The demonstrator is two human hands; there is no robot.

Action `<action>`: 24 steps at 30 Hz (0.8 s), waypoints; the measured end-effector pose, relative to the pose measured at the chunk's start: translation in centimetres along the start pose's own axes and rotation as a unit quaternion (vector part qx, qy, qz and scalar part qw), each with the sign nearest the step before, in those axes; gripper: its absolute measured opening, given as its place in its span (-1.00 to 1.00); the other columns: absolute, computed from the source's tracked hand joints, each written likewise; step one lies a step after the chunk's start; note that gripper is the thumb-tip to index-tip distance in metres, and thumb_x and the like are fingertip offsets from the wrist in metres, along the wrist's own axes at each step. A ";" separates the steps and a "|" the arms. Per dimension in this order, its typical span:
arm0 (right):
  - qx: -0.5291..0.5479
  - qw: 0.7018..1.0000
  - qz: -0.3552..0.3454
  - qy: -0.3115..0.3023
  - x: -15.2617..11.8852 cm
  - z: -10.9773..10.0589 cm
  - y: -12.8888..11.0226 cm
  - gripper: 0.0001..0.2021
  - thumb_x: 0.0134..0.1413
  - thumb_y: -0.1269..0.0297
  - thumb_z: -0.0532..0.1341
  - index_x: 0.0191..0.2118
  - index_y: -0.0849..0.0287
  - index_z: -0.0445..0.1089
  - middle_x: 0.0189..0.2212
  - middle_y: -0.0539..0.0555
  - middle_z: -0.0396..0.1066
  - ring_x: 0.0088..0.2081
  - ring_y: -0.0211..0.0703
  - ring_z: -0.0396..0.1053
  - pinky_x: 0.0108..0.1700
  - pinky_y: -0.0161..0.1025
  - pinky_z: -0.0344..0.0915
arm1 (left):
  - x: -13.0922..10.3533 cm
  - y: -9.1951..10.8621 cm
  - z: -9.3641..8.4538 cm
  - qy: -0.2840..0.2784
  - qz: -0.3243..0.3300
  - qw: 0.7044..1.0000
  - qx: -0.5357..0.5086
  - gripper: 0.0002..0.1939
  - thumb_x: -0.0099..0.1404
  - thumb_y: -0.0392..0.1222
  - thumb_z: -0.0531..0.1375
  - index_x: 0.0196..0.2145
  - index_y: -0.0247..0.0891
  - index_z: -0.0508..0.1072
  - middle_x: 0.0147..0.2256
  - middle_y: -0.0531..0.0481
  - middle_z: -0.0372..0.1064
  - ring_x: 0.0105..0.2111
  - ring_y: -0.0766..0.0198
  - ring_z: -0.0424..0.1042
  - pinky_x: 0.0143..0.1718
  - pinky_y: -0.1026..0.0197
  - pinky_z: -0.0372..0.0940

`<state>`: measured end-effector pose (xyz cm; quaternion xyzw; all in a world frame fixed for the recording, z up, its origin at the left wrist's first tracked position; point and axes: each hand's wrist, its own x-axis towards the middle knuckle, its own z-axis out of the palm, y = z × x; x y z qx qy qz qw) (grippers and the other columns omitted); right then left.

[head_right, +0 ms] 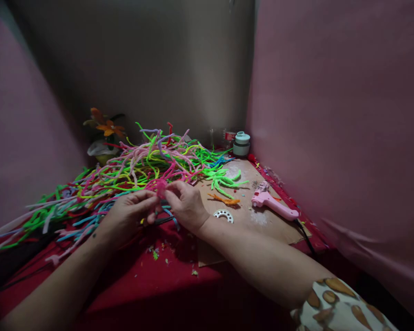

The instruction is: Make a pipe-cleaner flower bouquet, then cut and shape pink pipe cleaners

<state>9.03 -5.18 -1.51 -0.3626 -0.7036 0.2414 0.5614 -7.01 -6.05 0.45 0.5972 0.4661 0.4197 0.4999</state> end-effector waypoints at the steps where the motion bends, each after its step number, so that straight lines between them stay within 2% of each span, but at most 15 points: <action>1: -0.006 1.000 -0.009 -0.003 -0.2 -0.1 -0.4 -0.78 0.13 0.21 0.10 -0.47 0.19 0.30 -0.55 0.00 0.31 -0.49 -0.30 0.24 -0.38 -0.34 0.17 | 0.3 0.4 -0.2 0.025 0.006 1.000 -0.013 -0.76 0.12 -0.05 0.21 -0.44 -0.31 0.40 -0.68 0.09 0.30 -0.70 0.46 0.21 -0.64 0.40 0.09; 3: -0.041 0.995 -0.083 -0.042 -0.9 -0.2 -1.2 -0.69 0.16 0.18 0.07 -0.57 0.18 0.25 -0.62 -0.02 0.25 -0.54 -0.31 0.19 -0.42 -0.34 0.14 | 1.1 1.7 -0.1 0.065 0.018 0.997 -0.036 -0.77 0.07 -0.08 0.25 -0.44 -0.32 0.38 -0.67 0.10 0.29 -0.70 0.45 0.22 -0.67 0.39 0.10; 5: -0.074 0.971 -0.206 -0.098 -1.6 0.3 -2.0 -0.64 0.16 0.18 0.05 -0.63 0.17 0.20 -0.65 -0.01 0.24 -0.55 -0.31 0.19 -0.44 -0.32 0.12 | 2.2 3.3 0.8 0.075 0.044 0.996 -0.023 -0.80 0.05 -0.14 0.25 -0.45 -0.34 0.38 -0.66 0.10 0.30 -0.69 0.44 0.26 -0.66 0.39 0.14; 8: -0.101 0.919 -0.356 -0.139 -2.4 1.6 -2.6 -0.60 0.13 0.16 0.06 -0.68 0.16 0.19 -0.71 -0.02 0.22 -0.60 -0.30 0.19 -0.54 -0.32 0.08 | 4.6 5.2 3.9 0.006 0.046 0.995 0.090 -0.87 0.08 -0.21 0.21 -0.47 -0.35 0.40 -0.66 0.09 0.31 -0.70 0.41 0.29 -0.68 0.38 0.14; 10: -0.116 0.887 -0.416 -0.164 -2.8 2.3 -2.5 -0.60 0.11 0.12 0.07 -0.69 0.16 0.19 -0.75 -0.05 0.18 -0.65 -0.30 0.18 -0.59 -0.32 0.05 | 6.5 5.4 6.1 -0.035 0.033 0.987 0.156 -0.87 0.13 -0.28 0.15 -0.54 -0.36 0.38 -0.70 0.09 0.28 -0.75 0.45 0.23 -0.71 0.39 0.08; 12: -0.144 0.862 -0.443 -0.201 -3.1 2.5 -2.2 -0.59 0.12 0.09 0.06 -0.68 0.16 0.21 -0.75 -0.06 0.17 -0.67 -0.30 0.18 -0.62 -0.33 0.05 | 8.4 5.0 7.7 -0.099 0.015 0.970 0.222 -0.84 0.14 -0.27 0.14 -0.55 -0.36 0.39 -0.71 0.08 0.29 -0.73 0.43 0.27 -0.70 0.39 0.08; 14: -0.180 0.842 -0.452 -0.233 -3.4 2.2 -1.9 -0.58 0.15 0.07 0.03 -0.66 0.17 0.23 -0.73 -0.05 0.20 -0.67 -0.28 0.20 -0.65 -0.33 0.05 | 9.7 4.6 8.3 -0.081 0.055 0.953 0.288 -0.89 0.12 -0.26 0.18 -0.50 -0.35 0.43 -0.71 0.09 0.29 -0.72 0.41 0.29 -0.69 0.39 0.08; 16: -0.208 0.833 -0.445 -0.256 -3.7 1.8 -1.9 -0.57 0.18 0.08 0.01 -0.64 0.17 0.25 -0.70 -0.02 0.24 -0.64 -0.25 0.25 -0.66 -0.32 0.06 | 10.2 4.6 7.8 -0.055 0.090 0.948 0.299 -0.89 0.13 -0.26 0.16 -0.44 -0.34 0.46 -0.69 0.09 0.30 -0.70 0.41 0.31 -0.67 0.39 0.11; 18: -0.219 0.832 -0.427 -0.278 -3.6 1.4 -2.2 -0.58 0.19 0.10 0.00 -0.63 0.17 0.27 -0.69 -0.01 0.27 -0.61 -0.21 0.29 -0.66 -0.29 0.08 | 9.9 5.2 6.3 -0.037 0.122 0.951 0.280 -0.86 0.14 -0.25 0.13 -0.42 -0.34 0.47 -0.63 0.07 0.35 -0.66 0.40 0.35 -0.64 0.40 0.14; 21: -0.223 0.824 -0.405 -0.327 -3.0 1.7 -3.3 -0.62 0.19 0.16 0.01 -0.58 0.17 0.33 -0.65 0.01 0.34 -0.56 -0.16 0.34 -0.67 -0.26 0.10 | 8.6 6.2 3.0 0.024 0.145 0.950 0.276 -0.82 0.13 -0.19 0.13 -0.44 -0.34 0.49 -0.65 0.07 0.35 -0.70 0.42 0.30 -0.66 0.39 0.14; 24: -0.216 0.808 -0.401 -0.373 -2.2 3.0 -4.2 -0.71 0.15 0.22 0.06 -0.52 0.18 0.38 -0.57 0.02 0.42 -0.49 -0.13 0.40 -0.68 -0.27 0.09 | 7.3 6.3 -0.5 0.064 0.119 0.944 0.301 -0.79 0.10 -0.14 0.15 -0.51 -0.33 0.48 -0.73 0.09 0.30 -0.73 0.41 0.25 -0.69 0.37 0.11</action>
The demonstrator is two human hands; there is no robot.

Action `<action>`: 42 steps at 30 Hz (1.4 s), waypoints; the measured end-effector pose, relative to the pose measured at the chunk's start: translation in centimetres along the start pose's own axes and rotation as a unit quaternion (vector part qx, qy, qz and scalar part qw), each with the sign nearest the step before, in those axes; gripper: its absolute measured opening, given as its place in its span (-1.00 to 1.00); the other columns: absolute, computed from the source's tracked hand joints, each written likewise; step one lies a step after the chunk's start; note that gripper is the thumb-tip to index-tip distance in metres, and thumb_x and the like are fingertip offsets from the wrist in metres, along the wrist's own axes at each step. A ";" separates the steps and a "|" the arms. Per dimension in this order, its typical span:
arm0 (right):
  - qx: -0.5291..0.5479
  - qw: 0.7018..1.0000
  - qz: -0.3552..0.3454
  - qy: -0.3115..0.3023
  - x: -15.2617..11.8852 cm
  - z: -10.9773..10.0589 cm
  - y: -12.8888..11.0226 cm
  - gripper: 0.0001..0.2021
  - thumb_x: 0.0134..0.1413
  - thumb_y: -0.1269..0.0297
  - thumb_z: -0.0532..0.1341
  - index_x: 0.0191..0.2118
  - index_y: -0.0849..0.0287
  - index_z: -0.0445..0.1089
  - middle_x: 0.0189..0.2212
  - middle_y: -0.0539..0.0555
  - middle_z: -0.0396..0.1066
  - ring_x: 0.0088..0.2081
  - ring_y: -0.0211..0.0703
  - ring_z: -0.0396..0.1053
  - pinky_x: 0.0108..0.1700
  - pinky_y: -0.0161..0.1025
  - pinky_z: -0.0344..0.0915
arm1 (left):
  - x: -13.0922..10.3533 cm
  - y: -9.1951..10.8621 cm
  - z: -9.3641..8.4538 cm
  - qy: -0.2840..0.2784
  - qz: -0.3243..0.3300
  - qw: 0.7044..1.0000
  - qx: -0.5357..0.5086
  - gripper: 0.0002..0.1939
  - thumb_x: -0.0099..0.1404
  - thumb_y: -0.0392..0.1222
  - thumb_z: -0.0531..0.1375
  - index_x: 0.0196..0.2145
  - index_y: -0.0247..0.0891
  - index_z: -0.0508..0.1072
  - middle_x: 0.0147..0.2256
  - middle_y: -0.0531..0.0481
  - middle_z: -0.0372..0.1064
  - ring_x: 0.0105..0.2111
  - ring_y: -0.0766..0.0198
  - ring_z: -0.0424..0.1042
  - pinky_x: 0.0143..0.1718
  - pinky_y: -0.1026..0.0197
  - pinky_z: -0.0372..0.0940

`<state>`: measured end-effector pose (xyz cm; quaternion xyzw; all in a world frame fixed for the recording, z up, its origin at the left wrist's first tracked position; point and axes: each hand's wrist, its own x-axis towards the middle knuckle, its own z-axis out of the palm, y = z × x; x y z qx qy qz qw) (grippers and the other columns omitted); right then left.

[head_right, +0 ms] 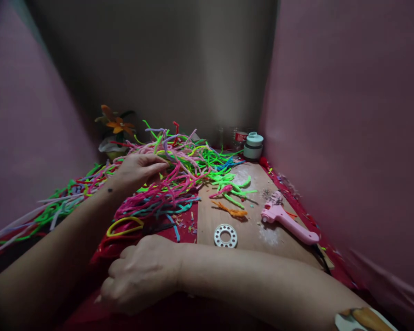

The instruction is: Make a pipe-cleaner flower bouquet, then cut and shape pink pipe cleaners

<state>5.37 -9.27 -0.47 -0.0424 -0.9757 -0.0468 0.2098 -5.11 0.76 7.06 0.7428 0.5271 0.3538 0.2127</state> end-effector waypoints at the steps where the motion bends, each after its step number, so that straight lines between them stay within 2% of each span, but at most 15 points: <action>1: 0.006 1.000 -0.006 -0.001 0.5 0.1 0.0 -0.74 0.13 0.24 0.08 -0.51 0.18 0.39 -0.56 0.01 0.43 -0.48 -0.12 0.41 -0.68 -0.27 0.08 | -0.3 -0.7 -0.8 0.005 -0.016 1.000 0.008 -0.78 0.09 -0.12 0.15 -0.51 -0.33 0.49 -0.72 0.08 0.31 -0.73 0.40 0.26 -0.70 0.37 0.10; 3: 0.011 1.000 -0.016 0.022 1.2 0.7 0.2 -0.77 0.10 0.26 0.10 -0.52 0.17 0.39 -0.57 0.00 0.43 -0.50 -0.12 0.40 -0.70 -0.28 0.04 | -1.0 -2.1 -1.8 0.011 -0.041 0.999 0.024 -0.78 0.08 -0.12 0.15 -0.50 -0.32 0.50 -0.71 0.07 0.33 -0.72 0.38 0.28 -0.71 0.37 0.08; 8: -0.011 0.986 -0.019 0.167 0.4 2.6 0.3 -0.70 0.06 0.26 0.14 -0.65 0.18 0.30 -0.72 -0.04 0.25 -0.67 -0.22 0.22 -0.72 -0.28 -0.07 | -2.1 -4.3 -2.6 0.015 -0.050 0.998 0.024 -0.82 0.07 -0.15 0.15 -0.46 -0.29 0.50 -0.69 0.11 0.33 -0.72 0.41 0.26 -0.70 0.38 0.09; 11: -0.006 0.980 -0.005 0.198 -0.5 2.9 0.3 -0.69 0.02 0.25 0.17 -0.68 0.19 0.26 -0.74 -0.07 0.18 -0.70 -0.27 0.14 -0.70 -0.27 -0.11 | -2.5 -4.7 -2.9 -0.017 -0.061 0.998 0.005 -0.80 0.08 -0.13 0.14 -0.43 -0.28 0.49 -0.63 0.10 0.38 -0.69 0.41 0.27 -0.67 0.38 0.12; 13: 0.009 0.979 0.013 0.205 -0.7 2.8 0.4 -0.69 0.01 0.26 0.17 -0.68 0.20 0.24 -0.74 -0.07 0.16 -0.69 -0.30 0.12 -0.68 -0.27 -0.10 | -2.7 -4.7 -3.0 -0.075 -0.043 0.996 0.020 -0.80 0.10 -0.11 0.14 -0.42 -0.25 0.50 -0.60 0.10 0.39 -0.64 0.40 0.30 -0.62 0.37 0.14; 15: 0.020 0.977 0.032 0.208 -0.7 2.6 0.6 -0.69 0.00 0.29 0.17 -0.69 0.20 0.22 -0.74 -0.07 0.16 -0.68 -0.32 0.11 -0.66 -0.28 -0.07 | -3.1 -4.5 -3.0 -0.154 0.004 0.984 0.084 -0.82 0.11 -0.12 0.14 -0.43 -0.20 0.51 -0.57 0.10 0.40 -0.57 0.37 0.34 -0.55 0.36 0.16; 17: 0.027 0.976 0.042 0.211 -0.6 2.4 0.8 -0.69 0.00 0.30 0.17 -0.70 0.21 0.20 -0.75 -0.07 0.15 -0.67 -0.33 0.09 -0.65 -0.29 -0.06 | -3.5 -4.2 -2.7 -0.209 0.059 0.955 0.203 -0.86 0.12 -0.15 0.14 -0.44 -0.18 0.51 -0.51 0.06 0.43 -0.49 0.31 0.38 -0.50 0.33 0.15; 20: 0.035 0.973 0.045 0.222 -0.4 2.3 1.1 -0.66 0.01 0.30 0.16 -0.72 0.20 0.17 -0.76 -0.07 0.12 -0.68 -0.34 0.06 -0.64 -0.30 -0.06 | -3.9 -3.6 -2.1 -0.212 0.103 0.900 0.367 -0.87 0.14 -0.16 0.14 -0.45 -0.21 0.46 -0.46 -0.02 0.44 -0.50 0.23 0.37 -0.56 0.27 0.05; 22: 0.033 0.973 0.049 0.224 -0.4 2.3 1.2 -0.65 0.02 0.30 0.15 -0.72 0.20 0.17 -0.76 -0.07 0.12 -0.67 -0.35 0.06 -0.63 -0.31 -0.05 | -3.8 -3.3 -2.0 -0.202 0.111 0.895 0.382 -0.83 0.19 -0.14 0.11 -0.45 -0.21 0.45 -0.47 -0.02 0.43 -0.52 0.24 0.36 -0.56 0.27 0.04; 26: 0.025 0.971 0.062 0.230 -0.4 2.5 1.1 -0.68 0.02 0.31 0.14 -0.70 0.19 0.17 -0.75 -0.07 0.14 -0.67 -0.34 0.09 -0.62 -0.31 -0.04 | -2.7 -3.4 -2.4 -0.110 0.126 0.934 0.314 -0.82 0.24 -0.19 0.06 -0.35 -0.21 0.45 -0.43 0.00 0.42 -0.45 0.29 0.36 -0.46 0.28 0.13; 30: 0.025 0.971 0.072 0.227 -0.6 2.6 1.0 -0.67 0.05 0.29 0.11 -0.69 0.19 0.17 -0.75 -0.06 0.16 -0.68 -0.32 0.08 -0.64 -0.30 -0.08 | -1.1 -4.4 -2.3 -0.050 0.149 0.948 0.276 -0.79 0.17 -0.23 0.09 -0.26 -0.26 0.48 -0.28 -0.07 0.42 -0.33 0.24 0.37 -0.32 0.25 0.20; 33: 0.029 0.977 0.091 0.191 -0.9 2.7 1.0 -0.67 0.07 0.25 0.10 -0.67 0.19 0.19 -0.73 -0.05 0.20 -0.66 -0.32 0.12 -0.62 -0.30 -0.10 | -0.3 -5.2 -2.1 -0.093 0.102 0.960 0.245 -0.85 0.09 -0.21 0.15 -0.43 -0.25 0.52 -0.36 -0.05 0.45 -0.35 0.24 0.39 -0.31 0.26 0.22; 37: 0.034 0.978 0.120 0.165 -0.9 2.9 1.6 -0.76 0.06 0.30 0.11 -0.59 0.21 0.27 -0.61 0.01 0.30 -0.55 -0.27 0.20 -0.53 -0.30 0.06 | -0.1 -5.6 -3.2 -0.005 0.024 0.990 0.142 -0.83 0.08 -0.15 0.14 -0.49 -0.28 0.48 -0.54 0.03 0.40 -0.51 0.32 0.34 -0.44 0.30 0.20; 39: 0.037 0.974 0.151 0.164 -0.8 2.9 2.1 -0.81 0.07 0.35 0.10 -0.52 0.23 0.31 -0.54 0.06 0.33 -0.47 -0.23 0.23 -0.45 -0.30 0.14 | -0.2 -5.5 -4.0 0.043 0.017 0.997 0.061 -0.82 0.09 -0.13 0.15 -0.45 -0.29 0.46 -0.55 0.06 0.38 -0.53 0.35 0.32 -0.46 0.32 0.20; 42: 0.064 0.962 0.197 0.178 -0.7 2.6 2.6 -0.85 0.10 0.38 0.07 -0.38 0.26 0.37 -0.39 0.14 0.36 -0.33 -0.18 0.26 -0.32 -0.26 0.23 | -0.3 -5.1 -5.1 0.100 0.030 0.994 -0.036 -0.85 0.06 -0.16 0.19 -0.43 -0.30 0.44 -0.49 0.06 0.41 -0.47 0.36 0.36 -0.39 0.32 0.25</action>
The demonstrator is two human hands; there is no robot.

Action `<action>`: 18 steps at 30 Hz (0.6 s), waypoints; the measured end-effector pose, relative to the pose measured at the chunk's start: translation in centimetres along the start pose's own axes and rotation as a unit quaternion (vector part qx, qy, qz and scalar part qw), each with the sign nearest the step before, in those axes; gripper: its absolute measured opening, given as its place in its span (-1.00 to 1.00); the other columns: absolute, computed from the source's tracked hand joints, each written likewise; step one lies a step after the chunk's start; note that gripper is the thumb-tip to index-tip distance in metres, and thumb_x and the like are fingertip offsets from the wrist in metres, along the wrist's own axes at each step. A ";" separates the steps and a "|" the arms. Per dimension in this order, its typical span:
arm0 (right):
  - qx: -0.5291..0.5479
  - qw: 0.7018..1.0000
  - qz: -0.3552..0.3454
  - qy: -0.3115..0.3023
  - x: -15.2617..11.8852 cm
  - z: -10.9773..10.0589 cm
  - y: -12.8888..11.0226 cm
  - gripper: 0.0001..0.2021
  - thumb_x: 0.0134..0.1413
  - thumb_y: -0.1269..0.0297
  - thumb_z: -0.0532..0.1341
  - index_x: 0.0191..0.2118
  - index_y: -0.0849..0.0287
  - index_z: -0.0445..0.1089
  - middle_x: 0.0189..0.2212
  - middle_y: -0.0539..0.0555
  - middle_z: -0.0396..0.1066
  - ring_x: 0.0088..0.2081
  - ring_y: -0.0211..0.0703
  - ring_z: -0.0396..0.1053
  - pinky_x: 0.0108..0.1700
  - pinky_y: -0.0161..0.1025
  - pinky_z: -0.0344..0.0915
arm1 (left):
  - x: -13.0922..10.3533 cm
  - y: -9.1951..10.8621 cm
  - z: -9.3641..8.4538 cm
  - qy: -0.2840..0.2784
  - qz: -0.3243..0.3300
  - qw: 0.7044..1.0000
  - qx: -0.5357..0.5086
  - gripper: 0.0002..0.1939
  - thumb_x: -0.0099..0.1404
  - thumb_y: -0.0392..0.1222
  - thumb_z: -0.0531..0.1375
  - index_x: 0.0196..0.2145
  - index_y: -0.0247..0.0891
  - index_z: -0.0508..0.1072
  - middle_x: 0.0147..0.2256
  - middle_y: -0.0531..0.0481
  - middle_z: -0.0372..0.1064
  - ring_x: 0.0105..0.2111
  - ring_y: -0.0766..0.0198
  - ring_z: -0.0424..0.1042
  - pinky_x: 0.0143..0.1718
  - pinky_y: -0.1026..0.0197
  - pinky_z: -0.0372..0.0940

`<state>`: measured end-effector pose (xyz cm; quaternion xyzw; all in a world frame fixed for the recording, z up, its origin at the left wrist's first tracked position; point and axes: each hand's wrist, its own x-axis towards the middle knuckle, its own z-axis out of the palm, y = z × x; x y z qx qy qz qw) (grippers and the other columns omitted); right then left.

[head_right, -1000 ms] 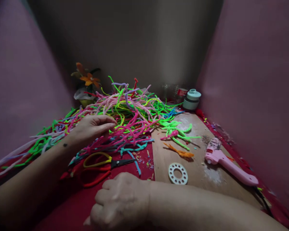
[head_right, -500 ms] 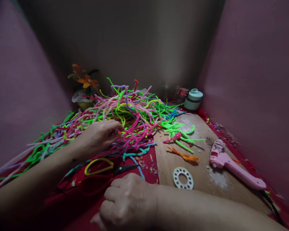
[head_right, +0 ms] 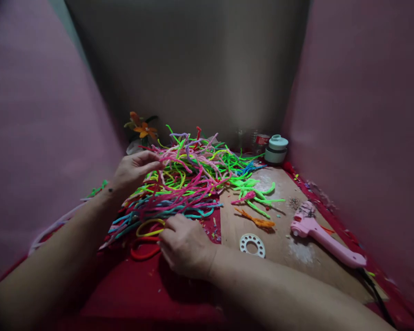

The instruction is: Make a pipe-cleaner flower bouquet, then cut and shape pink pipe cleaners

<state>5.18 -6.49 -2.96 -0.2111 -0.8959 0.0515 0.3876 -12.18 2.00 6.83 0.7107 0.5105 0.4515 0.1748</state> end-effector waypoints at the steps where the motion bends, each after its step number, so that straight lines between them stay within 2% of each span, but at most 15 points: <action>1: 0.011 1.000 0.016 0.006 0.1 -0.1 0.1 -0.85 0.10 0.39 0.07 -0.32 0.27 0.38 -0.33 0.17 0.37 -0.27 -0.15 0.26 -0.27 -0.24 0.26 | 0.1 0.1 -0.3 0.019 0.006 1.000 -0.021 -0.86 0.05 -0.17 0.21 -0.43 -0.30 0.44 -0.48 0.06 0.41 -0.45 0.36 0.37 -0.36 0.31 0.27; 3: 0.033 0.998 0.044 0.012 0.1 -0.2 0.1 -0.82 0.09 0.41 0.08 -0.20 0.29 0.37 -0.22 0.21 0.35 -0.17 -0.12 0.25 -0.16 -0.20 0.28 | 0.3 0.4 -0.7 0.068 0.020 0.996 -0.061 -0.87 0.04 -0.19 0.22 -0.43 -0.29 0.43 -0.48 0.06 0.41 -0.44 0.36 0.39 -0.33 0.29 0.29; 7: 0.056 0.995 0.082 0.033 0.1 -0.3 0.0 -0.68 0.07 0.41 0.09 -0.02 0.31 0.29 -0.10 0.25 0.31 -0.05 -0.08 0.23 -0.02 -0.13 0.28 | 1.1 1.0 -1.3 0.220 0.085 0.967 -0.097 -0.91 0.07 -0.22 0.21 -0.41 -0.23 0.42 -0.46 0.05 0.42 -0.42 0.35 0.41 -0.32 0.26 0.32; 8: 0.052 0.994 0.083 0.045 0.2 -0.3 0.1 -0.63 0.07 0.41 0.09 0.04 0.31 0.25 -0.04 0.26 0.27 0.00 -0.06 0.20 0.03 -0.10 0.25 | 1.3 1.2 -1.4 0.223 0.094 0.967 -0.079 -0.93 0.07 -0.23 0.21 -0.41 -0.22 0.43 -0.45 0.05 0.42 -0.42 0.35 0.41 -0.33 0.27 0.32; 12: 0.006 0.991 0.101 0.086 1.0 -0.5 0.8 -0.41 0.06 0.42 0.08 0.23 0.30 -0.01 0.20 0.31 0.02 0.21 0.02 -0.03 0.20 0.03 0.05 | 1.6 1.8 -1.2 0.123 0.065 0.989 0.050 -0.95 0.07 -0.24 0.19 -0.47 -0.24 0.44 -0.51 0.06 0.41 -0.49 0.36 0.37 -0.43 0.29 0.28; 13: -0.005 0.990 0.112 0.080 1.2 -0.5 1.2 -0.37 0.05 0.42 0.09 0.25 0.32 -0.06 0.23 0.31 -0.03 0.24 0.03 -0.08 0.22 0.04 0.01 | 1.6 2.0 -1.1 0.123 0.064 0.988 0.065 -0.94 0.08 -0.23 0.18 -0.47 -0.25 0.43 -0.52 0.06 0.40 -0.50 0.36 0.36 -0.44 0.29 0.27; 15: -0.018 0.989 0.139 0.042 1.6 -0.1 1.9 -0.34 0.04 0.38 0.11 0.27 0.37 -0.08 0.25 0.33 -0.07 0.27 0.06 -0.14 0.24 0.05 -0.03 | 1.4 2.3 -1.1 0.158 0.094 0.980 0.080 -0.92 0.13 -0.21 0.15 -0.43 -0.25 0.42 -0.49 0.05 0.40 -0.47 0.35 0.37 -0.41 0.29 0.27; 18: -0.022 0.983 0.180 -0.036 1.6 0.6 2.8 -0.37 0.05 0.29 0.15 0.22 0.41 0.03 0.23 0.38 -0.02 0.26 0.13 -0.09 0.21 0.09 -0.01 | 1.2 3.0 -1.5 0.211 0.203 0.941 0.168 -0.90 0.21 -0.18 0.12 -0.39 -0.21 0.42 -0.40 0.01 0.40 -0.36 0.31 0.37 -0.26 0.23 0.27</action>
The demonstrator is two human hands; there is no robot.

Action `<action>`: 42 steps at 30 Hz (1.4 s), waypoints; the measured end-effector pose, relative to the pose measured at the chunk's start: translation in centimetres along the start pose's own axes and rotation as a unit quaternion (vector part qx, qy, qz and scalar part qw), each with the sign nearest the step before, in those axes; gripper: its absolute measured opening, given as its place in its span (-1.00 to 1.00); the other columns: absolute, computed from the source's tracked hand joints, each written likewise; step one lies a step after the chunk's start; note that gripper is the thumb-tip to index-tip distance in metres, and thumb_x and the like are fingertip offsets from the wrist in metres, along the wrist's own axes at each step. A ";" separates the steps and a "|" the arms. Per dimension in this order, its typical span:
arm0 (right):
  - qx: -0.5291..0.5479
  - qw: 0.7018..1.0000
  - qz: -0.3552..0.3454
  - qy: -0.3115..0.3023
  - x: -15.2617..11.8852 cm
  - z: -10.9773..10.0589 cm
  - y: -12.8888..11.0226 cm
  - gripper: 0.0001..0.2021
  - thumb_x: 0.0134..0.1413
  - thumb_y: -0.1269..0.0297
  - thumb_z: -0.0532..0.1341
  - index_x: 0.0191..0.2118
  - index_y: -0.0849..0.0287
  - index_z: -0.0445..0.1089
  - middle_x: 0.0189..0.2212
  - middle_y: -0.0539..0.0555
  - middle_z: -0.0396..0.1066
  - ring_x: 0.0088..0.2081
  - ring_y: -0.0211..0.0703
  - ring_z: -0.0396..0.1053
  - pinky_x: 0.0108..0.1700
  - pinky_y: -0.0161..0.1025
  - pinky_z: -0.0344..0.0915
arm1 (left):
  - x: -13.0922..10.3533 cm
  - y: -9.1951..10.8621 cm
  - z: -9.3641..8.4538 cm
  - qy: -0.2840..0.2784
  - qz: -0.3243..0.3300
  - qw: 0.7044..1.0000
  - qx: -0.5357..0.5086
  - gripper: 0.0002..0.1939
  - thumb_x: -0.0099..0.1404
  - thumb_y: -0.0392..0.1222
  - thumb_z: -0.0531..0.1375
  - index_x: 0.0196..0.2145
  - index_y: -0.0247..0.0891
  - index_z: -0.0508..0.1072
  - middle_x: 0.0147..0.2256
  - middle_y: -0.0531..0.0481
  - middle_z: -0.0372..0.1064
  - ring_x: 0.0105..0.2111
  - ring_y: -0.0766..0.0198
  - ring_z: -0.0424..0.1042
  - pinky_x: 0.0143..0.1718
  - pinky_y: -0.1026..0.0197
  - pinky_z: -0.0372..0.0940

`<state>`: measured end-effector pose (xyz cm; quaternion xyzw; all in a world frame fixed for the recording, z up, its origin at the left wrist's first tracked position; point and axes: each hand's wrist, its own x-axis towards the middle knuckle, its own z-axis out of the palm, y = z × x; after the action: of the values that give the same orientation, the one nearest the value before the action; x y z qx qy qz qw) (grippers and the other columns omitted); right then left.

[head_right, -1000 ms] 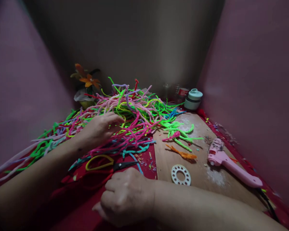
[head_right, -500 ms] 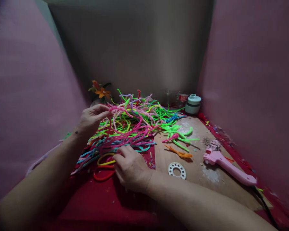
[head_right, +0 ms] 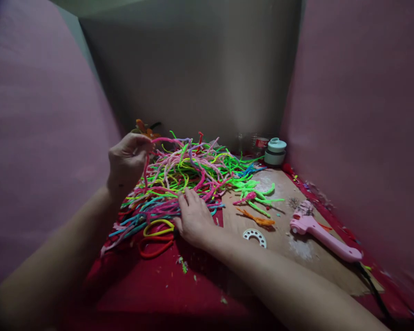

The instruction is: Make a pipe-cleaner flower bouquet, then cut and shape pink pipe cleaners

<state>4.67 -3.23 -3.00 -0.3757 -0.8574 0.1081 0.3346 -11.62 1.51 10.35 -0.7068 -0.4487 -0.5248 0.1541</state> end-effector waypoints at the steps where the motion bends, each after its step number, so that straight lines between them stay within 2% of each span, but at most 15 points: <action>1: 0.000 1.000 0.009 -0.009 0.0 0.1 0.1 -0.39 0.05 0.28 0.15 0.21 0.41 0.06 0.22 0.39 0.00 0.25 0.14 -0.08 0.21 0.10 0.00 | 0.1 0.2 -0.2 0.018 0.055 0.998 0.039 -0.88 0.24 -0.18 0.11 -0.39 -0.21 0.42 -0.38 0.00 0.40 -0.32 0.29 0.36 -0.20 0.20 0.25; 3: 0.013 1.000 0.004 0.007 0.0 -0.1 0.0 -0.43 0.05 0.31 0.16 0.19 0.36 0.11 0.21 0.37 0.04 0.24 0.11 -0.05 0.20 0.11 -0.01 | 0.0 0.4 -0.3 0.025 0.162 0.981 0.104 -0.86 0.27 -0.21 0.08 -0.39 -0.21 0.42 -0.34 -0.04 0.39 -0.27 0.26 0.34 -0.13 0.15 0.21; 7: 0.168 0.981 0.013 0.098 0.5 -2.2 -1.0 -0.57 0.11 0.28 0.11 0.10 0.29 0.23 0.06 0.28 0.27 0.11 0.00 0.16 0.15 0.02 0.08 | -2.0 1.0 0.3 -0.055 0.289 0.945 0.140 -0.86 0.28 -0.27 0.04 -0.33 -0.23 0.40 -0.32 -0.06 0.39 -0.28 0.23 0.31 -0.14 0.13 0.20; 9: 0.340 0.930 0.072 0.120 1.1 -3.6 -1.3 -0.61 0.11 0.21 0.12 0.04 0.24 0.27 -0.07 0.20 0.37 -0.05 -0.10 0.32 -0.01 -0.11 0.26 | -3.6 1.4 0.9 -0.090 0.307 0.940 0.118 -0.86 0.29 -0.28 0.03 -0.31 -0.24 0.39 -0.29 -0.09 0.39 -0.25 0.22 0.30 -0.15 0.13 0.20; 14: 0.655 0.704 0.210 0.175 2.0 -5.8 -0.3 -0.77 -0.07 0.20 0.25 -0.31 0.25 0.37 -0.48 0.00 0.42 -0.53 -0.34 0.33 -0.51 -0.39 0.23 | -7.2 2.3 2.1 -0.170 0.309 0.933 0.068 -0.84 0.29 -0.34 0.00 -0.25 -0.28 0.36 -0.29 -0.11 0.36 -0.29 0.26 0.30 -0.23 0.20 0.23; 17: 0.695 0.652 0.226 0.203 2.0 -6.3 0.7 -0.85 -0.13 0.30 0.30 -0.43 0.27 0.38 -0.56 0.00 0.43 -0.54 -0.34 0.35 -0.45 -0.38 0.26 | -8.3 2.0 2.6 -0.190 0.276 0.938 0.089 -0.81 0.30 -0.34 -0.03 -0.22 -0.29 0.35 -0.35 -0.06 0.35 -0.42 0.34 0.32 -0.41 0.31 0.21; 21: 0.713 0.613 0.233 0.248 2.0 -7.5 1.7 -0.91 0.01 0.35 0.21 -0.44 0.24 0.35 -0.61 -0.02 0.40 -0.51 -0.31 0.38 -0.33 -0.30 0.32 | -9.0 0.6 2.8 -0.198 0.254 0.935 0.149 -0.79 0.31 -0.30 -0.04 -0.26 -0.25 0.39 -0.47 0.00 0.36 -0.51 0.36 0.32 -0.49 0.33 0.13; 26: 0.715 0.584 0.217 0.317 2.2 -10.5 3.3 -0.84 0.10 0.43 0.13 -0.50 0.20 0.24 -0.76 -0.18 0.10 -0.68 -0.43 0.14 -0.38 -0.35 0.32 | -9.3 -1.7 2.4 -0.219 0.197 0.939 0.177 -0.78 0.30 -0.27 -0.02 -0.31 -0.21 0.42 -0.46 0.01 0.42 -0.49 0.35 0.38 -0.51 0.33 0.12; 28: 0.698 0.593 0.218 0.338 2.1 -11.1 3.7 -0.86 0.09 0.44 0.12 -0.48 0.21 0.24 -0.75 -0.18 0.09 -0.69 -0.43 0.11 -0.42 -0.37 0.31 | -9.2 -2.0 2.3 -0.197 0.178 0.950 0.165 -0.80 0.31 -0.25 -0.01 -0.27 -0.20 0.41 -0.37 -0.01 0.47 -0.42 0.33 0.42 -0.47 0.33 0.15; 30: 0.667 0.626 0.242 0.324 1.9 -11.0 3.6 -0.92 0.04 0.47 0.13 -0.45 0.23 0.29 -0.71 -0.14 0.18 -0.66 -0.40 0.16 -0.46 -0.34 0.30 | -9.0 -1.6 2.3 -0.173 0.175 0.956 0.163 -0.81 0.31 -0.23 0.00 -0.25 -0.20 0.40 -0.32 -0.03 0.48 -0.37 0.31 0.44 -0.45 0.32 0.16; 32: 0.641 0.675 0.271 0.246 1.7 -10.0 3.0 -0.98 -0.06 0.46 0.19 -0.41 0.27 0.33 -0.63 -0.07 0.29 -0.62 -0.36 0.23 -0.47 -0.31 0.29 | -8.8 -0.7 2.2 -0.171 0.187 0.950 0.183 -0.81 0.31 -0.24 0.01 -0.25 -0.19 0.41 -0.35 -0.02 0.47 -0.39 0.31 0.43 -0.48 0.31 0.13; 34: 0.622 0.717 0.275 0.149 1.5 -8.7 2.3 -0.82 -0.18 0.44 0.29 -0.34 0.30 0.36 -0.54 0.00 0.38 -0.55 -0.32 0.31 -0.45 -0.30 0.28 | -8.8 0.5 2.1 -0.189 0.219 0.934 0.210 -0.81 0.30 -0.26 0.01 -0.29 -0.18 0.42 -0.45 0.01 0.43 -0.49 0.32 0.39 -0.53 0.28 0.07; 36: 0.609 0.738 0.256 0.135 1.5 -7.5 1.6 -0.69 -0.28 0.42 0.36 -0.29 0.28 0.37 -0.49 -0.01 0.40 -0.49 -0.32 0.34 -0.41 -0.33 0.26 | -9.0 1.6 2.1 -0.201 0.262 0.919 0.217 -0.81 0.28 -0.28 0.02 -0.30 -0.17 0.42 -0.53 0.03 0.38 -0.55 0.32 0.33 -0.56 0.25 0.01; 38: 0.626 0.730 0.231 0.148 1.6 -6.9 1.3 -0.75 -0.23 0.34 0.35 -0.34 0.28 0.37 -0.59 -0.08 0.33 -0.53 -0.36 0.29 -0.41 -0.35 0.24 | -9.4 2.4 2.1 -0.207 0.292 0.912 0.200 -0.82 0.27 -0.29 0.03 -0.28 -0.16 0.42 -0.53 0.05 0.37 -0.56 0.32 0.31 -0.55 0.24 0.01; 42: 0.694 0.670 0.211 0.156 2.0 -7.5 1.3 -0.79 -0.03 0.19 0.26 -0.41 0.26 0.34 -0.77 -0.20 0.02 -0.70 -0.41 0.02 -0.55 -0.35 0.16 | -9.9 3.0 2.2 -0.225 0.300 0.911 0.171 -0.84 0.24 -0.31 0.06 -0.25 -0.16 0.39 -0.49 0.08 0.38 -0.56 0.33 0.30 -0.55 0.24 0.02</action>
<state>9.38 -1.38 3.03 -0.2175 -0.3676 0.6798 0.5962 -8.36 -3.31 1.49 -0.8703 -0.3210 -0.1965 0.3176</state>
